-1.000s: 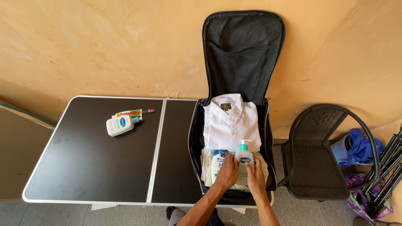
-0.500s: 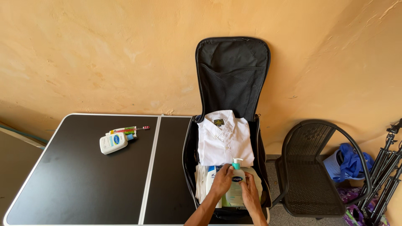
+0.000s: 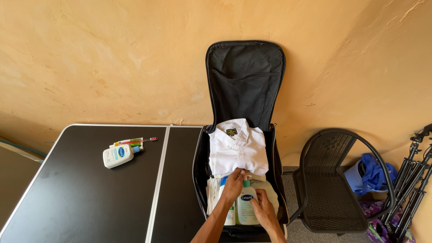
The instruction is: The person packs toiletries and a toothbrush into a backpack. They place a bottle of lotion, a tube of toothpaste, and a toothbrush into the bag, then close and zip it.
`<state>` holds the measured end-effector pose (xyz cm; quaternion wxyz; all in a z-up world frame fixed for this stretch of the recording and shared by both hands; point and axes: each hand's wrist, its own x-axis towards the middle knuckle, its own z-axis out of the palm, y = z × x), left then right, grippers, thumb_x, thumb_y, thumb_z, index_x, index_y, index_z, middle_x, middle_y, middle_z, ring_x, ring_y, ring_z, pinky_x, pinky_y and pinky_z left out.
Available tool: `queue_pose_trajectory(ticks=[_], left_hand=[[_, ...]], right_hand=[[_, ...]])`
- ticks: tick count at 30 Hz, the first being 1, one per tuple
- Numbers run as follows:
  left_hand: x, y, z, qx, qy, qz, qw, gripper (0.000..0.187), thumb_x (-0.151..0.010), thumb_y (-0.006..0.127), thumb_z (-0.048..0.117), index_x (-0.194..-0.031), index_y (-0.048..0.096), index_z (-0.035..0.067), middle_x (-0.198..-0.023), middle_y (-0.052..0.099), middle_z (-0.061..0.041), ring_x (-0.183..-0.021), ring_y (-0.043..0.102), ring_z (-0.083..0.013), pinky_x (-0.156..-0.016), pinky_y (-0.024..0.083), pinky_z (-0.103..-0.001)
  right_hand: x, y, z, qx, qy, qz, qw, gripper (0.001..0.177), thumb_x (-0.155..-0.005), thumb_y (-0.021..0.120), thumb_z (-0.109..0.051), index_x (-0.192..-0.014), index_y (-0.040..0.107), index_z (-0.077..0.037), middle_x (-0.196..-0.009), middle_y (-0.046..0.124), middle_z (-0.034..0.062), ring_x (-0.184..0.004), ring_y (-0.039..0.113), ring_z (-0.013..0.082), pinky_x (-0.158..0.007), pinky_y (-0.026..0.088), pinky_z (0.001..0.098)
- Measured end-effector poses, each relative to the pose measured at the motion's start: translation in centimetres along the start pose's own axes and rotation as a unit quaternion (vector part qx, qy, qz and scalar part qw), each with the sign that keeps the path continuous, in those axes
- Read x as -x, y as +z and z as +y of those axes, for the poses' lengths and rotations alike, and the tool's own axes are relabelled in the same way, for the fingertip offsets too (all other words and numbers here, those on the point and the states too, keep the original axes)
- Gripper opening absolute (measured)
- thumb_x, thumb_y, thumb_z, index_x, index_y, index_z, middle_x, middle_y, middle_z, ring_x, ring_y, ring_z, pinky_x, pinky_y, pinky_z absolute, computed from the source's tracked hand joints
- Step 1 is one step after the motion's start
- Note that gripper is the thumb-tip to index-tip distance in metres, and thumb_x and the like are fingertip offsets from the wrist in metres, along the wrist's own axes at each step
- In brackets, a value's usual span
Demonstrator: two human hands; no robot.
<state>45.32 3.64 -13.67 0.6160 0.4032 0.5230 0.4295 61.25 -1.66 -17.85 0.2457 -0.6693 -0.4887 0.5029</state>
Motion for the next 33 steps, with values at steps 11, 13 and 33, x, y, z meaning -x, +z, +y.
queue_pose_trajectory(ticks=[11,13,33], left_hand=[[3.3,2.0,-2.6,-0.029,0.053,0.054,0.997,0.044,-0.106,0.045,0.02,-0.148,0.042,0.005,-0.14,0.057,-0.018,-0.127,0.058,-0.028,-0.105,0.049,-0.04],[3.5,2.2,-2.8,-0.048,0.034,0.055,0.997,0.046,-0.106,0.045,0.02,-0.15,0.041,0.007,-0.144,0.054,-0.019,-0.131,0.056,-0.0292,-0.107,0.048,-0.041],[6.2,3.5,-4.7,-0.132,0.121,0.101,0.979,0.048,-0.099,0.043,-0.002,-0.147,0.04,0.006,-0.144,0.048,-0.019,-0.13,0.054,-0.0368,-0.106,0.047,-0.044]], right_hand=[[-0.2,-0.3,0.4,-0.074,0.056,0.024,0.995,0.038,-0.092,0.056,-0.025,-0.124,0.059,-0.004,-0.104,0.075,0.0162,-0.101,0.073,0.0258,-0.092,0.054,0.0379],[-0.3,-0.1,0.7,-0.076,0.032,0.03,0.996,0.037,-0.094,0.055,-0.022,-0.126,0.057,-0.004,-0.107,0.074,0.0156,-0.103,0.072,0.0258,-0.094,0.054,0.0385],[2.0,1.1,-0.3,0.042,-0.11,0.116,0.986,0.041,-0.095,0.058,-0.015,-0.136,0.057,-0.018,-0.143,0.058,0.0058,-0.138,0.05,0.0267,-0.114,0.04,0.0447]])
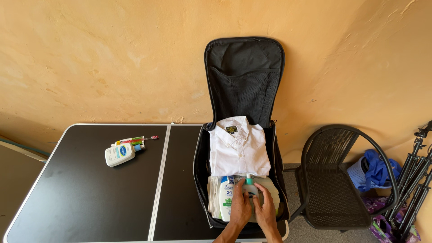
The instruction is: The person packs toiletries and a toothbrush into a backpack. They place a bottle of lotion, a tube of toothpaste, and a toothbrush into the bag, then close and zip it.
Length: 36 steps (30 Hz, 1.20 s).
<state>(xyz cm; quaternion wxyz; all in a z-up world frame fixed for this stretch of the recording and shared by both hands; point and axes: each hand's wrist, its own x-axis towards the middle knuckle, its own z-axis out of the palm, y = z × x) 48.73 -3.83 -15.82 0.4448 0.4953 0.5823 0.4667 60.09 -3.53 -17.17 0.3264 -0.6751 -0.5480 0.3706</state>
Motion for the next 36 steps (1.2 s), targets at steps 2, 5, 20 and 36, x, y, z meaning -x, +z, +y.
queue_pose_trajectory(ticks=[2,5,20,36], left_hand=[[0.3,0.0,-0.3,0.0,0.01,0.002,1.0,0.047,-0.099,0.044,-0.002,-0.145,0.041,0.006,-0.143,0.05,-0.02,-0.128,0.055,-0.0378,-0.105,0.047,-0.045],[0.4,0.1,-0.8,-0.008,0.023,0.005,1.0,0.047,-0.098,0.044,-0.003,-0.144,0.041,0.004,-0.141,0.05,-0.021,-0.125,0.056,-0.0394,-0.103,0.047,-0.047],[0.3,-1.4,3.2,-0.036,-0.007,-0.019,0.999,0.044,-0.102,0.049,0.015,-0.144,0.04,0.006,-0.141,0.051,-0.019,-0.125,0.059,-0.0371,-0.103,0.049,-0.046],[-1.0,-5.6,8.4,-0.151,0.14,0.03,0.978,0.043,-0.102,0.055,0.014,-0.143,0.051,0.005,-0.15,0.05,-0.019,-0.136,0.05,-0.0392,-0.113,0.036,-0.053]], right_hand=[[0.2,0.1,0.0,-0.004,-0.028,0.003,1.0,0.041,-0.096,0.058,-0.017,-0.137,0.055,-0.016,-0.142,0.058,0.0075,-0.137,0.051,0.0278,-0.113,0.04,0.0452],[0.5,0.0,0.0,0.0,-0.049,0.006,0.999,0.041,-0.098,0.057,-0.019,-0.138,0.054,-0.015,-0.141,0.059,0.0094,-0.136,0.053,0.0287,-0.112,0.042,0.0455],[-0.1,-1.7,-3.2,0.14,-0.138,0.014,0.98,0.054,-0.096,0.059,-0.023,-0.148,0.046,-0.016,-0.15,0.05,0.0105,-0.141,0.044,0.0305,-0.115,0.036,0.0467],[-0.2,-4.4,-9.5,0.176,-0.253,0.057,0.95,0.054,-0.1,0.056,-0.028,-0.15,0.045,-0.014,-0.159,0.042,0.0088,-0.149,0.035,0.0272,-0.121,0.028,0.0462]])
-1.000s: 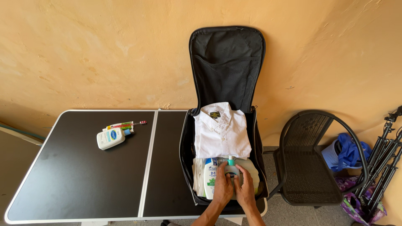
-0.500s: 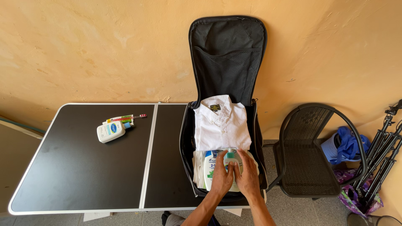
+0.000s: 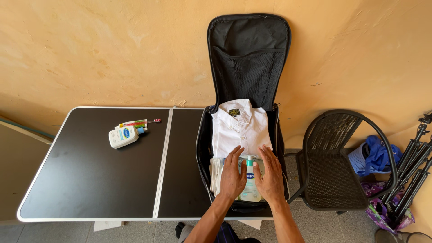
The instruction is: The person packs toiletries and a toothbrush into a backpack. They place a bottle of lotion, a tube of toothpaste, and a toothbrush into the bag, then close and zip it.
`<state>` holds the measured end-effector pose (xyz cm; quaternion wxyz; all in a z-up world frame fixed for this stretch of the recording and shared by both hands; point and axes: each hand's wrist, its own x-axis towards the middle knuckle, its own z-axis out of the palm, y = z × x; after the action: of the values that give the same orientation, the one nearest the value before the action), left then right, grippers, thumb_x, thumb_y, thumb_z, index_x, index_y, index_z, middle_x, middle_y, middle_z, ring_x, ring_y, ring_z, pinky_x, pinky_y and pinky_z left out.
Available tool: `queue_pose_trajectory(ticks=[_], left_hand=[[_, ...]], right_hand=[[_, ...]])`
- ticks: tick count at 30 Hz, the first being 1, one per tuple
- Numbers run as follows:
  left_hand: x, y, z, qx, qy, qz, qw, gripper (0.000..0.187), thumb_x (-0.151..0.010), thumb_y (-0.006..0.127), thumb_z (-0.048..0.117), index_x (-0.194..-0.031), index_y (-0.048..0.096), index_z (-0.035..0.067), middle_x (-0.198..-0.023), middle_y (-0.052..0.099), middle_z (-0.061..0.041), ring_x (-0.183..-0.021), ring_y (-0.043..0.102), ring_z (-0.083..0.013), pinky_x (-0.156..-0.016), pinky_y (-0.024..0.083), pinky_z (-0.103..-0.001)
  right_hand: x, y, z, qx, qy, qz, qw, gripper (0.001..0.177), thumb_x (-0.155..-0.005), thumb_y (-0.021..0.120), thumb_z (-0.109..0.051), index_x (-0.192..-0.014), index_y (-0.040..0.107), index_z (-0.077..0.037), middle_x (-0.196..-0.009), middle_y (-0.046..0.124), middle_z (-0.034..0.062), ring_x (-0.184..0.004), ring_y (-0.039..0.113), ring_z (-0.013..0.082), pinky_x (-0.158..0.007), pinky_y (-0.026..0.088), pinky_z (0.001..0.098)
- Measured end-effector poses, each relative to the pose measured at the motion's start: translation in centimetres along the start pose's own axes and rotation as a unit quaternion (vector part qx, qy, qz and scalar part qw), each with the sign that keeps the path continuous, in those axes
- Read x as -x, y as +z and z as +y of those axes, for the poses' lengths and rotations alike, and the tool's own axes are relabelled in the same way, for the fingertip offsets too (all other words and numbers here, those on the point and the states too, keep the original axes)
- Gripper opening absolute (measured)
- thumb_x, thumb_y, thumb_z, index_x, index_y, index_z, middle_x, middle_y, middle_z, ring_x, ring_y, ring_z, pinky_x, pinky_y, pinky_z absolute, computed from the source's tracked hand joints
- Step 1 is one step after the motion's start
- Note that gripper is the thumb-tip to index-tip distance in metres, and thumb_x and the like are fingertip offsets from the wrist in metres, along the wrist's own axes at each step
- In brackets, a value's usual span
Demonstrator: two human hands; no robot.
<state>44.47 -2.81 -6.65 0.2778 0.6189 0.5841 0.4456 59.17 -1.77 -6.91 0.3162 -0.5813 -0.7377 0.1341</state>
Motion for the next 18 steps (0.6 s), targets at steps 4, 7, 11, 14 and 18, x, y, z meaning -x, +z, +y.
queue_pose_trajectory(ticks=[4,7,11,14,18], left_hand=[[0.1,-1.0,-0.4,-0.012,-0.008,0.007,1.0,0.042,-0.101,0.056,0.015,-0.142,0.05,0.006,-0.15,0.049,-0.017,-0.136,0.047,-0.0408,-0.112,0.039,-0.052],[0.6,-2.4,-1.1,-0.036,0.001,0.027,0.999,0.042,-0.1,0.057,0.015,-0.141,0.051,0.006,-0.15,0.05,-0.017,-0.136,0.047,-0.0418,-0.113,0.038,-0.052],[0.6,-4.8,-2.3,-0.066,0.009,0.052,0.996,0.041,-0.101,0.057,0.014,-0.141,0.051,0.004,-0.149,0.051,-0.019,-0.136,0.046,-0.0432,-0.115,0.036,-0.053],[0.4,-6.8,-3.5,-0.082,0.004,0.067,0.994,0.04,-0.101,0.057,0.015,-0.14,0.051,0.005,-0.148,0.052,-0.019,-0.137,0.047,-0.0421,-0.116,0.035,-0.053],[0.5,-10.2,-5.3,-0.093,-0.007,0.09,0.992,0.041,-0.1,0.057,0.015,-0.139,0.052,0.005,-0.147,0.053,-0.018,-0.135,0.049,-0.041,-0.117,0.035,-0.052]], right_hand=[[-0.1,0.5,-0.5,-0.008,0.002,-0.01,1.0,0.054,-0.1,0.056,-0.029,-0.15,0.045,-0.014,-0.16,0.041,0.0083,-0.149,0.034,0.026,-0.122,0.028,0.0455],[-0.4,1.4,-1.5,-0.008,-0.01,-0.025,1.0,0.053,-0.099,0.057,-0.028,-0.149,0.045,-0.013,-0.159,0.041,0.0091,-0.15,0.033,0.0268,-0.122,0.027,0.0474],[-1.2,2.6,-3.8,-0.023,-0.023,-0.04,0.999,0.053,-0.099,0.058,-0.027,-0.149,0.046,-0.014,-0.159,0.042,0.0097,-0.15,0.033,0.0276,-0.122,0.027,0.0476],[-1.8,3.8,-5.9,-0.041,-0.046,-0.041,0.997,0.053,-0.098,0.059,-0.025,-0.148,0.047,-0.014,-0.159,0.042,0.0105,-0.15,0.033,0.0281,-0.122,0.028,0.0478],[-2.4,6.0,-9.4,-0.062,-0.063,-0.056,0.995,0.054,-0.097,0.059,-0.023,-0.149,0.047,-0.013,-0.16,0.04,0.0115,-0.151,0.032,0.0291,-0.121,0.027,0.0485]])
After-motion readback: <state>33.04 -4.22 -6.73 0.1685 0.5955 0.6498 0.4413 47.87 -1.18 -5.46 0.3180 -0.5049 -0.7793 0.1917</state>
